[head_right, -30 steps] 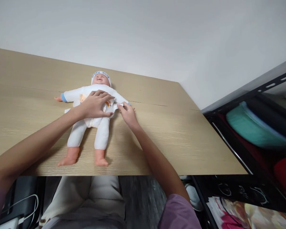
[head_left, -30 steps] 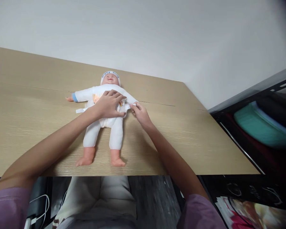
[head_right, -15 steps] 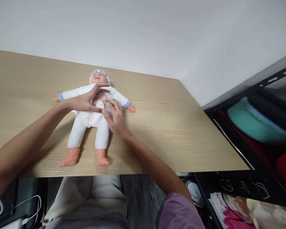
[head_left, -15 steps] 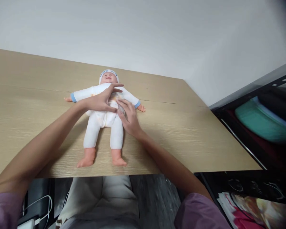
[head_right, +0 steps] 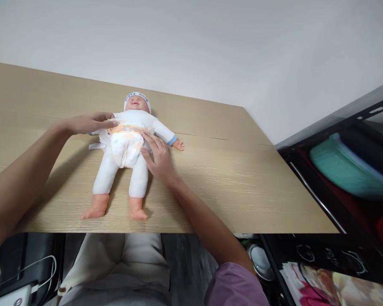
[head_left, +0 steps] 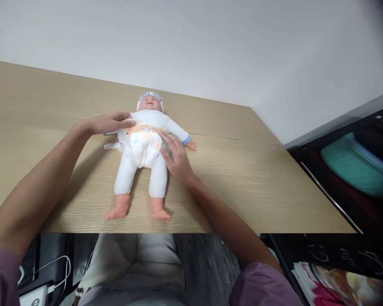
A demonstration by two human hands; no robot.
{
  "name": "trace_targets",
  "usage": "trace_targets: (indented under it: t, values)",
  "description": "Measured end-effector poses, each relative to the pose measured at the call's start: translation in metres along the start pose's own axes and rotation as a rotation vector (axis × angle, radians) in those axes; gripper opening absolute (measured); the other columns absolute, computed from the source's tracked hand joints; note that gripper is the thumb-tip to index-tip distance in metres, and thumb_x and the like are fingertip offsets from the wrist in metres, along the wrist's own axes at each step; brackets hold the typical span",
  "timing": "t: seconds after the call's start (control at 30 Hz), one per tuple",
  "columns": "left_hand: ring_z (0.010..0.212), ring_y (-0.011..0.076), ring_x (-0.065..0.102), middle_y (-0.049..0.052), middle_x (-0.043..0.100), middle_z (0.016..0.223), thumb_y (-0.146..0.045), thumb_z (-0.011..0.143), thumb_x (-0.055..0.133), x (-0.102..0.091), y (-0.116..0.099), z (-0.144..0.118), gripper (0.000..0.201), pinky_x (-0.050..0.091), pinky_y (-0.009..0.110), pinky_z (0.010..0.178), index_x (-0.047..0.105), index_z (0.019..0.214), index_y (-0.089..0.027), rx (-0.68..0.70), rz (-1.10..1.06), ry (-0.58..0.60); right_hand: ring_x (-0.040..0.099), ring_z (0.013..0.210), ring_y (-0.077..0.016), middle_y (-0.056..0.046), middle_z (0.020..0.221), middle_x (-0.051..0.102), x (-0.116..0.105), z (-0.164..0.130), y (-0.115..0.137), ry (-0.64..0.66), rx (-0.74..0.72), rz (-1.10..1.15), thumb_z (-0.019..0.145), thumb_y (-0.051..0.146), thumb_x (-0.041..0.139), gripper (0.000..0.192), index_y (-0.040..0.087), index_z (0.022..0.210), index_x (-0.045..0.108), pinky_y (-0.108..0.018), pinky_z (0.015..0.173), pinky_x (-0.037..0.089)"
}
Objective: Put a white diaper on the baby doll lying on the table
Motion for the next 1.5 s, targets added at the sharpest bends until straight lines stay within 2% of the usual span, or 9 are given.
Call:
trace_targets:
  t: [0.1,0.23,0.4,0.53,0.63,0.77,0.9,1.17,1.5]
  values:
    - [0.069,0.0189,0.058,0.002,0.064,0.078,-0.064,0.099,0.078,0.024,0.014,-0.011,0.043,0.042,0.030,0.065,0.068,0.090,-0.023,-0.018,-0.037,0.063,0.052,0.165,-0.0289,-0.011,0.173,0.061,-0.003,-0.001,0.001,-0.018,-0.007,0.002,0.121,0.045,0.044,0.054,0.027,0.170,0.056,-0.057,0.140,0.039]
    - [0.076,0.0201,0.063,0.003,0.072,0.090,-0.061,0.107,0.064,0.003,0.029,-0.042,0.036,0.046,0.032,0.071,0.064,0.105,-0.024,0.004,0.084,-0.224,0.056,0.160,-0.0316,-0.013,0.169,0.063,-0.009,-0.001,0.010,-0.078,-0.028,-0.012,0.119,0.045,0.047,0.051,0.028,0.166,0.059,-0.059,0.137,0.041]
    - [0.093,0.0283,0.071,0.011,0.080,0.112,-0.063,0.109,0.057,-0.006,0.040,-0.072,0.040,0.054,0.044,0.088,0.066,0.111,-0.023,0.037,0.349,-0.183,0.065,0.136,-0.0353,-0.014,0.140,0.072,-0.012,0.023,0.037,-0.145,-0.072,-0.074,0.116,0.042,0.054,0.038,0.028,0.146,0.072,-0.060,0.124,0.050]
    - [0.098,0.0343,0.069,0.013,0.078,0.100,-0.059,0.099,0.063,0.004,0.042,-0.074,0.035,0.051,0.054,0.105,0.063,0.094,-0.025,0.131,0.564,-0.070,0.065,0.119,-0.0318,-0.011,0.123,0.071,0.014,0.068,0.069,0.029,-0.168,-0.105,0.115,0.037,0.057,0.027,0.026,0.130,0.076,-0.052,0.114,0.051]
    - [0.090,0.0334,0.067,0.011,0.074,0.089,-0.060,0.091,0.069,0.001,0.054,-0.071,0.036,0.051,0.048,0.092,0.059,0.082,-0.026,0.045,0.604,-0.035,0.063,0.117,-0.0305,-0.010,0.120,0.070,0.044,0.099,0.077,0.232,-0.163,-0.184,0.113,0.038,0.065,0.022,0.025,0.123,0.079,-0.048,0.112,0.048]
    - [0.070,0.0243,0.057,0.004,0.060,0.069,-0.062,0.086,0.075,-0.009,0.069,-0.072,0.044,0.039,0.037,0.071,0.059,0.069,-0.025,-0.165,0.459,0.044,0.065,0.107,-0.0292,-0.009,0.112,0.071,0.077,0.118,0.058,0.456,-0.027,-0.282,0.104,0.042,0.079,0.021,0.022,0.111,0.085,-0.045,0.103,0.048]
    - [0.060,0.0161,0.040,-0.001,0.043,0.061,-0.066,0.091,0.076,-0.010,0.053,-0.068,0.056,0.028,0.034,0.064,0.052,0.062,-0.024,-0.182,0.094,0.030,0.070,0.105,-0.0307,-0.009,0.109,0.074,0.087,0.121,0.042,0.466,0.034,-0.268,0.095,0.044,0.089,0.026,0.024,0.113,0.088,-0.046,0.102,0.052]
    - [0.063,0.0166,0.047,0.003,0.056,0.066,-0.049,0.091,0.078,0.042,0.015,-0.037,0.043,0.036,0.033,0.059,0.059,0.064,-0.022,-0.140,-0.318,-0.064,0.075,0.124,-0.0381,-0.013,0.127,0.083,0.087,0.116,0.039,0.371,0.028,-0.143,0.091,0.034,0.088,0.090,0.020,0.172,0.054,-0.053,0.114,0.054]
    - [0.071,0.0180,0.062,0.003,0.070,0.090,-0.076,0.101,0.071,0.041,0.022,-0.034,0.052,0.055,0.036,0.074,0.064,0.098,-0.024,0.014,-0.598,-0.072,0.066,0.088,-0.0191,0.000,0.102,0.079,0.069,0.115,0.031,0.359,0.100,-0.010,0.115,0.028,0.061,0.060,0.021,0.174,0.052,-0.034,0.095,0.052]
Point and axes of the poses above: each hand's wrist, its own z-axis towards the middle knuckle, its own x-axis out of the palm, y = z × x, the point moved 10 cm from there along z, towards the middle knuckle
